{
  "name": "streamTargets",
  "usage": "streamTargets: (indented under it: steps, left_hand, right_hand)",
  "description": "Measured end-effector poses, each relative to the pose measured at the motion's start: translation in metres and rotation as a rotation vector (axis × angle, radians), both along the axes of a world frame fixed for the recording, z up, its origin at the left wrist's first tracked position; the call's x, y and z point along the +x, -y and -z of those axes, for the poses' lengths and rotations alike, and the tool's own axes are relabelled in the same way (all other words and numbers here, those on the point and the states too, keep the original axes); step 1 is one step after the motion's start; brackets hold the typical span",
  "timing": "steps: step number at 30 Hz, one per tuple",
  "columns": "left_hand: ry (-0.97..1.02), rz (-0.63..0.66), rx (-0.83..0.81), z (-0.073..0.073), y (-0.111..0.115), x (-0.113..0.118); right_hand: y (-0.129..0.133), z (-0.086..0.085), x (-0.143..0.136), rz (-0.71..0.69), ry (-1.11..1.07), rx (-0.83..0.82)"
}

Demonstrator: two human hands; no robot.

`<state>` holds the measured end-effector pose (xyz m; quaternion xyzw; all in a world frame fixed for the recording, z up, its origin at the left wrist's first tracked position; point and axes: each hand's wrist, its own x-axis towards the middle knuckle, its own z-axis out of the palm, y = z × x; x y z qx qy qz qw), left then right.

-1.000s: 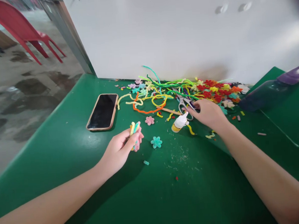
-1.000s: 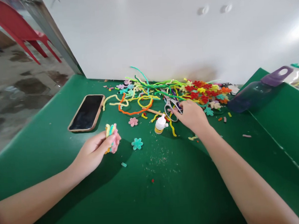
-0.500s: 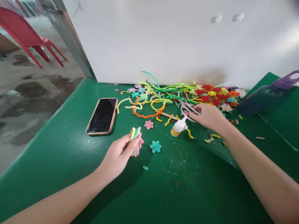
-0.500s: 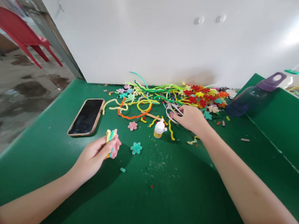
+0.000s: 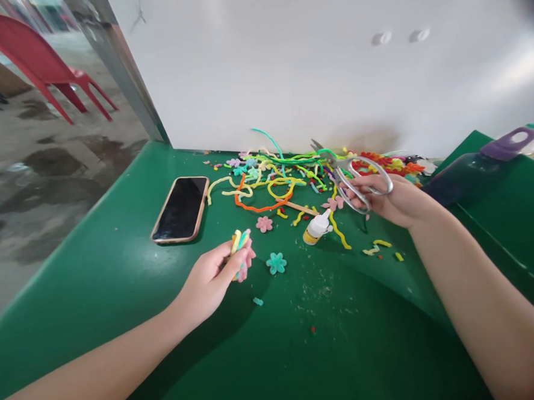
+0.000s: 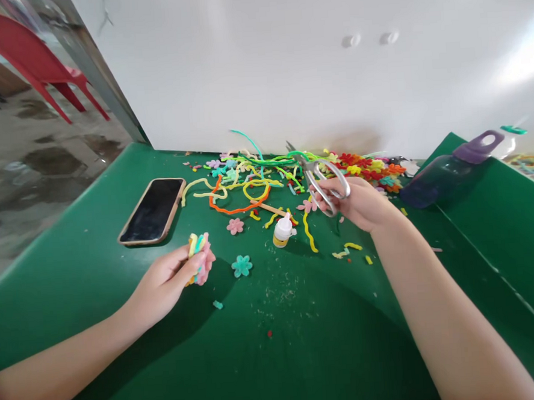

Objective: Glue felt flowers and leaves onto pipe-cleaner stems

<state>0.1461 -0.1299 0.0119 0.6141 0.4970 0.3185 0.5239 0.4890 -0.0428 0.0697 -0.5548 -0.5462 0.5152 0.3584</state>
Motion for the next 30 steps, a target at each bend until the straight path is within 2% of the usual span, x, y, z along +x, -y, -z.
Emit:
streamTargets:
  steps: [2, 5, 11, 16, 20, 26, 30]
  left_hand:
    - [0.005, 0.0, -0.002, 0.001, 0.0, 0.0]
    - [0.001, -0.002, -0.003, 0.001, 0.0, -0.001]
    - [0.006, 0.017, -0.004, 0.002, 0.0, -0.002]
    - [0.045, 0.011, -0.011, 0.002, 0.0, -0.001]
    - [0.046, 0.001, -0.008, 0.003, -0.001, 0.0]
    - [0.054, 0.002, -0.002, 0.003, -0.001, -0.001]
    - [0.068, 0.004, -0.005, 0.003, -0.001, -0.001]
  right_hand:
    - [0.0, 0.003, -0.003, -0.03, -0.147, -0.01]
    - [-0.001, 0.01, -0.009, -0.042, -0.207, -0.012]
    - [-0.003, 0.016, -0.013, 0.158, -0.279, 0.03]
    - [-0.004, 0.019, -0.016, 0.1, -0.421, -0.001]
    - [-0.004, 0.02, -0.018, 0.103, -0.418, 0.012]
    - [0.002, 0.01, -0.02, -0.007, -0.342, 0.011]
    - [0.005, 0.005, -0.023, -0.026, -0.248, 0.085]
